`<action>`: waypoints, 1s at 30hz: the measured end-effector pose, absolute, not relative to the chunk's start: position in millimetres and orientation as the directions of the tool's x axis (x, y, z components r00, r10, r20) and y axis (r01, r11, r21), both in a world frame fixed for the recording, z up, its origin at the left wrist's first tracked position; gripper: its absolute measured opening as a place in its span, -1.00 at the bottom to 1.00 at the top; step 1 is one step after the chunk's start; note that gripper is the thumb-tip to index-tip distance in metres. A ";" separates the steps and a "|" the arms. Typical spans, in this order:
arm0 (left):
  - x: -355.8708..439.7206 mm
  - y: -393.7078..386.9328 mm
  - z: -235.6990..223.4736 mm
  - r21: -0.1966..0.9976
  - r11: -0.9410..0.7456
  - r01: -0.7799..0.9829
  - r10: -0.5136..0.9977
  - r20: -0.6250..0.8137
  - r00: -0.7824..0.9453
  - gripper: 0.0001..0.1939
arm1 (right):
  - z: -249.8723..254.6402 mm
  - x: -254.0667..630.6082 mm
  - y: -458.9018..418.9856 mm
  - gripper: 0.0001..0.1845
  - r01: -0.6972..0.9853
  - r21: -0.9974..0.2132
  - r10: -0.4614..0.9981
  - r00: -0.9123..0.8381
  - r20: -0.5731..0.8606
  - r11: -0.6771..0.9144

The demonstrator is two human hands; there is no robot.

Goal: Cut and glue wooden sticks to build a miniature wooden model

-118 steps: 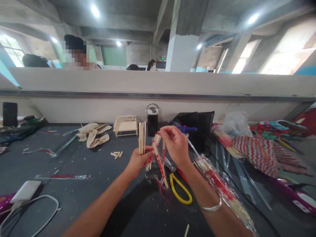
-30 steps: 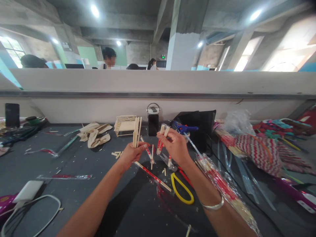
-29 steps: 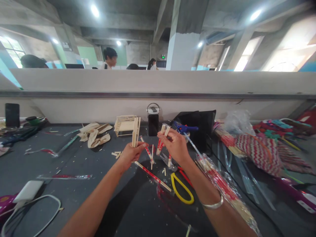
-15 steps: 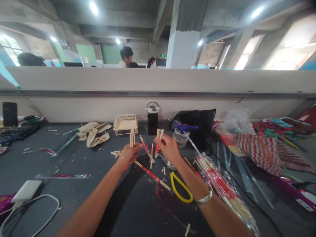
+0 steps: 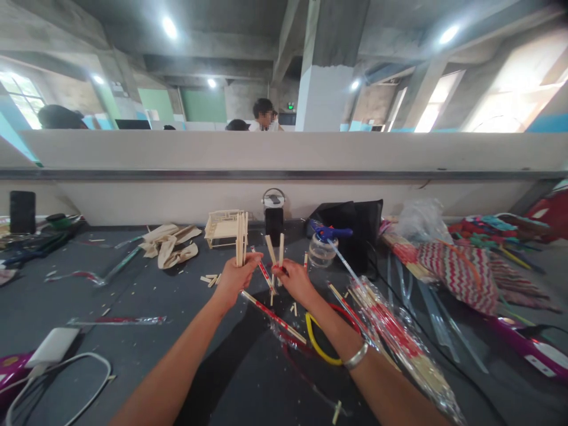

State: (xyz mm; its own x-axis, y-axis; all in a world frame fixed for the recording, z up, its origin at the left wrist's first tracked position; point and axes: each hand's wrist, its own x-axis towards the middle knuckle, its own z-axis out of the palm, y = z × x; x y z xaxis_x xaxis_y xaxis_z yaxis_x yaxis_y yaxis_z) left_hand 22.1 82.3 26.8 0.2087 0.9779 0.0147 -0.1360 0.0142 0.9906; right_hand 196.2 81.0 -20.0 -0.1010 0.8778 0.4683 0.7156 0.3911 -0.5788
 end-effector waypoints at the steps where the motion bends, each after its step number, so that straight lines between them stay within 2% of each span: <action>1: 22.4 82.5 26.9 0.989 0.007 -0.150 0.980 0.023 0.195 -0.51 | -21.5 194.6 80.3 -0.86 0.719 -0.574 0.880 -0.112 0.461 0.392; 7: 15.5 83.7 41.8 0.953 -0.133 -0.272 0.974 0.177 0.142 -0.50 | -14.9 183.9 71.6 -0.80 0.724 -0.555 0.881 -0.158 0.445 0.410; 14: 4.1 74.3 70.8 0.954 -0.265 -0.142 0.950 0.283 0.131 -0.63 | 8.0 164.9 62.4 -0.75 0.655 -0.576 0.859 -0.249 0.447 0.490; 18: 4.2 67.9 76.8 0.943 -0.323 -0.074 0.937 0.330 0.115 -0.66 | 12.3 154.8 53.5 -0.73 0.594 -0.631 0.860 -0.250 0.445 0.499; 23: -1.5 65.2 86.1 0.943 -0.319 -0.093 0.942 0.326 0.084 -0.73 | 22.7 142.5 37.4 -0.76 0.459 -0.757 0.884 -0.279 0.375 0.466; 27: -11.6 56.8 110.8 0.927 -0.362 -0.098 0.932 0.359 -0.044 -0.79 | 15.1 132.6 29.1 -0.76 0.457 -0.768 0.891 -0.293 0.346 0.448; 30: -30.2 47.8 137.6 0.853 -0.481 -0.201 0.870 0.437 -0.228 -0.83 | 0.0 125.0 26.4 -0.79 0.526 -0.717 0.883 -0.363 0.298 0.458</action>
State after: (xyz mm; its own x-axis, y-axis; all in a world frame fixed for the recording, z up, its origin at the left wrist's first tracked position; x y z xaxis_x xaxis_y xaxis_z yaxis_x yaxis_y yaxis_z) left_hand -30.2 47.8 137.6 -0.2277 0.8700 0.4374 -0.2007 -0.4814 0.8532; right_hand 125.0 26.4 0.0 -0.3628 0.8830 0.2978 0.5255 0.4577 -0.7172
